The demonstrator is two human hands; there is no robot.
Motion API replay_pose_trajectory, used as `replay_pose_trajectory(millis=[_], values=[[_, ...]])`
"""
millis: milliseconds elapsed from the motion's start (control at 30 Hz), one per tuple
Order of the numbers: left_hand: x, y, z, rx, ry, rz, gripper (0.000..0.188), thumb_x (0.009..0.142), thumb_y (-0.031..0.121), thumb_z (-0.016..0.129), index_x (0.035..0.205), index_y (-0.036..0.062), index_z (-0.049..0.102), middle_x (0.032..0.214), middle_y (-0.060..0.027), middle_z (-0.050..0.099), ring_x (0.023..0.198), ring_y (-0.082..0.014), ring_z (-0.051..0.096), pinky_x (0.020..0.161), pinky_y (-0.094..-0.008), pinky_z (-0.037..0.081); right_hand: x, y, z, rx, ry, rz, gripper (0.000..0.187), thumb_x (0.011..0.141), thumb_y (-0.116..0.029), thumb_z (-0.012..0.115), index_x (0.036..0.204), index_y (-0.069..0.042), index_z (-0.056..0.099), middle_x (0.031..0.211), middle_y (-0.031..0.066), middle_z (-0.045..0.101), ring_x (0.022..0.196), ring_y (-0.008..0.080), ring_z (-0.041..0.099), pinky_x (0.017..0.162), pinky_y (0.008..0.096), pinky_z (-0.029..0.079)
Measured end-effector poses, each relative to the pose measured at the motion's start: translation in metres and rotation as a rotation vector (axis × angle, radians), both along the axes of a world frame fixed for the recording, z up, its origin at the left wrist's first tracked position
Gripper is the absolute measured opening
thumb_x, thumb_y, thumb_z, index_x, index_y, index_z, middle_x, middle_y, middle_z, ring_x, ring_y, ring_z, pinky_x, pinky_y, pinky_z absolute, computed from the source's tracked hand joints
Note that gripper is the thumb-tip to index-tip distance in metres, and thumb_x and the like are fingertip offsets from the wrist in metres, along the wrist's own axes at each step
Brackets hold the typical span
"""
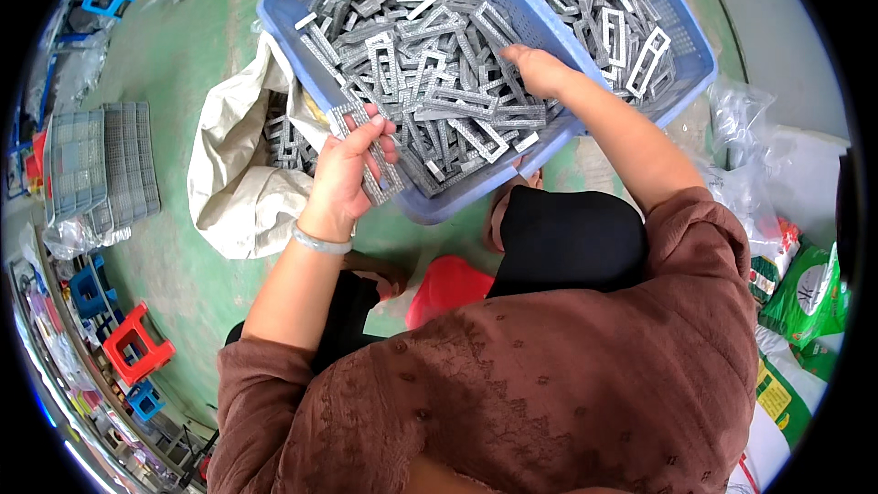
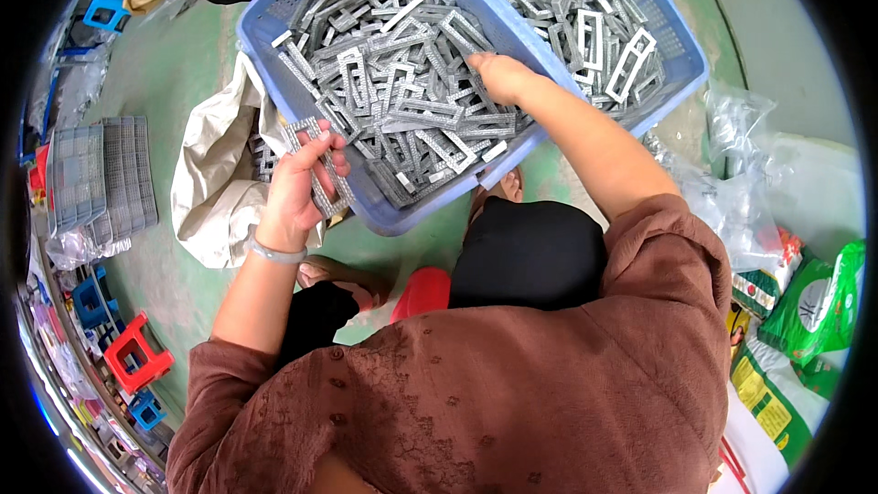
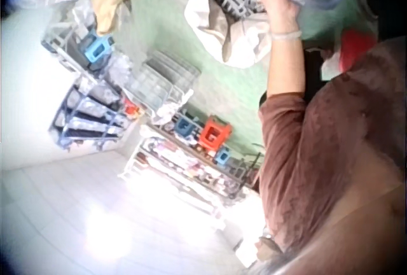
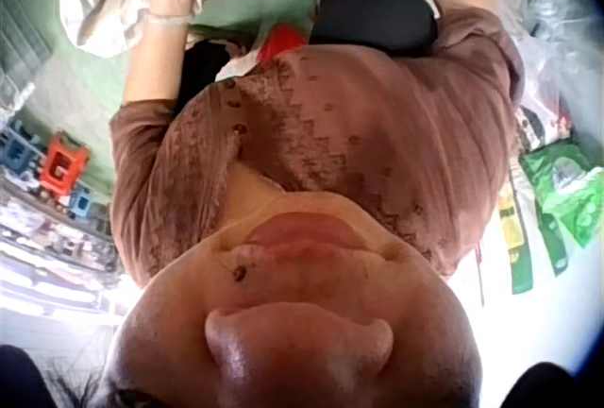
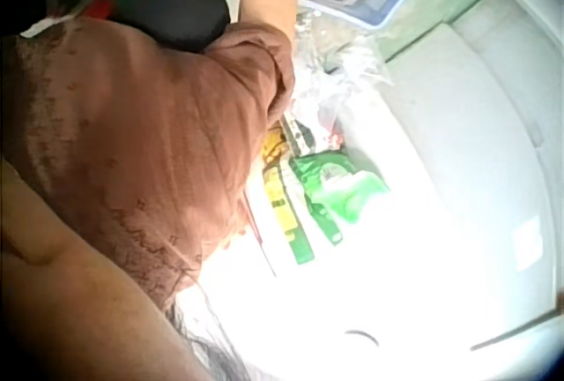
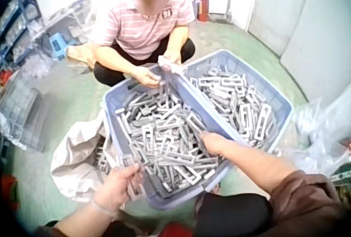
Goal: The person sits on a low stool and sorts small rectangular metal frames. They pick up frames from a white sack, inspect them, and place them into a blue plastic crate. Another person is visible in the background performing a similar task.
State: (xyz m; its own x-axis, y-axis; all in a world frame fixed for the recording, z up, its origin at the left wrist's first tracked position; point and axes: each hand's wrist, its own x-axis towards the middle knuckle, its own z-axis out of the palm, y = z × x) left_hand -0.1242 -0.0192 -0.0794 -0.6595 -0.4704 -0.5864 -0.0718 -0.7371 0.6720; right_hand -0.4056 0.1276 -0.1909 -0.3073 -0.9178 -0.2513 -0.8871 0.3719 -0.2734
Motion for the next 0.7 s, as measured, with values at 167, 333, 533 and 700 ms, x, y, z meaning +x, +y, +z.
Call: replay_pose_trajectory(millis=[167, 333, 533, 700], values=[[-0.002, 0.009, -0.004, 0.095, -0.003, -0.046, 0.022, 0.083, 0.008, 0.053, 0.105, 0.0052, 0.049, 0.082, -0.0084, 0.055, 0.069, -0.0164, 0.050, 0.063, -0.0292, 0.043, -0.004, -0.019, 0.019, 0.196, -0.100, 0.098, 0.041, 0.068, 0.007, 0.051, 0.106, -0.007, 0.059, 0.098, 0.0181, 0.060, 0.094, 0.0317, 0.057, 0.080, 0.0374, 0.046], [-0.001, 0.010, -0.010, 0.129, 0.057, -0.066, 0.026, 0.084, 0.009, 0.053, 0.109, 0.0045, 0.048, 0.085, -0.0078, 0.055, 0.070, -0.0162, 0.049, 0.064, -0.0288, 0.042, 0.000, -0.015, 0.075, 0.056, -0.038, 0.162, 0.042, 0.066, 0.003, 0.057, 0.106, -0.008, 0.058, 0.090, 0.0190, 0.061, 0.086, 0.0330, 0.059, 0.076, 0.0363, 0.047], [-0.004, 0.016, -0.005, 0.164, 0.115, -0.054, 0.028, 0.086, 0.014, 0.051, 0.111, 0.0030, 0.047, 0.091, -0.0097, 0.056, 0.073, -0.0156, 0.051, 0.067, -0.0283, 0.044, 0.031, -0.021, 0.157, -0.541, -0.581, -0.142, 0.034, 0.073, -0.005, 0.065, 0.106, -0.003, 0.057, 0.082, 0.0036, 0.063, 0.073, 0.0104, 0.058, 0.064, 0.0243, 0.047], [-0.002, 0.014, 0.008, 0.261, 0.196, -0.004, 0.026, 0.088, 0.020, 0.049, 0.107, 0.0020, 0.048, 0.098, -0.0138, 0.055, 0.078, -0.0177, 0.054, 0.070, -0.0286, 0.047, 0.075, -0.027, 0.127, -0.663, -1.352, -0.404, 0.031, 0.077, -0.003, 0.063, 0.108, 0.000, 0.055, 0.085, 0.0031, 0.062, 0.074, 0.0080, 0.057, 0.064, 0.0221, 0.048]])
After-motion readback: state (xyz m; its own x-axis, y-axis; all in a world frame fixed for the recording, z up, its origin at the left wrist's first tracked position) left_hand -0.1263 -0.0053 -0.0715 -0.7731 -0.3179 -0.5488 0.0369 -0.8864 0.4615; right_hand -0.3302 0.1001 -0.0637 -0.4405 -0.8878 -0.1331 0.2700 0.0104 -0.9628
